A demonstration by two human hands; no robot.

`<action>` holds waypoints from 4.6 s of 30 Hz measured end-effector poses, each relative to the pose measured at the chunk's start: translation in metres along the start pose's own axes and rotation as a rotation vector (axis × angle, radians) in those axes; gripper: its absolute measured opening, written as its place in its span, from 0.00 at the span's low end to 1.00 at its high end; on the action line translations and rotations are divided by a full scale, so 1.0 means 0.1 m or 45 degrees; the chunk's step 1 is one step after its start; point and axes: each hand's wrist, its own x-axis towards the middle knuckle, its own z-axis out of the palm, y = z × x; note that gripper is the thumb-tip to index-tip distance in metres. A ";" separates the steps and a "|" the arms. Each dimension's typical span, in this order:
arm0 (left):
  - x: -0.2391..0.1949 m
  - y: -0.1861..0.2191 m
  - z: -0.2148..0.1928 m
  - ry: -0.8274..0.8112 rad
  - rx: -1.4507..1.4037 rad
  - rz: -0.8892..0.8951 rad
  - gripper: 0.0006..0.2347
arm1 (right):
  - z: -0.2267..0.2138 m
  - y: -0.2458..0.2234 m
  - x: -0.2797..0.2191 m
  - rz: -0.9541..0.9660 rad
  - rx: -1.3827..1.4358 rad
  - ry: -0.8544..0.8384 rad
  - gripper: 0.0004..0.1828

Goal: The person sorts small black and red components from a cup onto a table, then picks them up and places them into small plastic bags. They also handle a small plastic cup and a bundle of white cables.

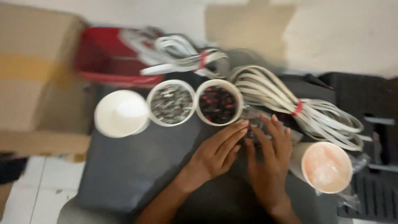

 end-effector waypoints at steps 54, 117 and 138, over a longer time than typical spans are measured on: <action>-0.04 -0.37 -0.43 0.034 0.563 -0.171 0.06 | 0.49 -0.16 0.34 0.298 0.347 -0.078 0.30; -0.93 -0.02 -0.66 1.654 0.133 -0.791 0.28 | 0.73 -0.90 -0.20 0.116 1.150 -0.165 0.49; -0.90 0.02 -0.65 1.698 -0.224 -0.908 0.35 | 1.04 -0.85 -0.19 -0.350 0.894 -0.144 0.55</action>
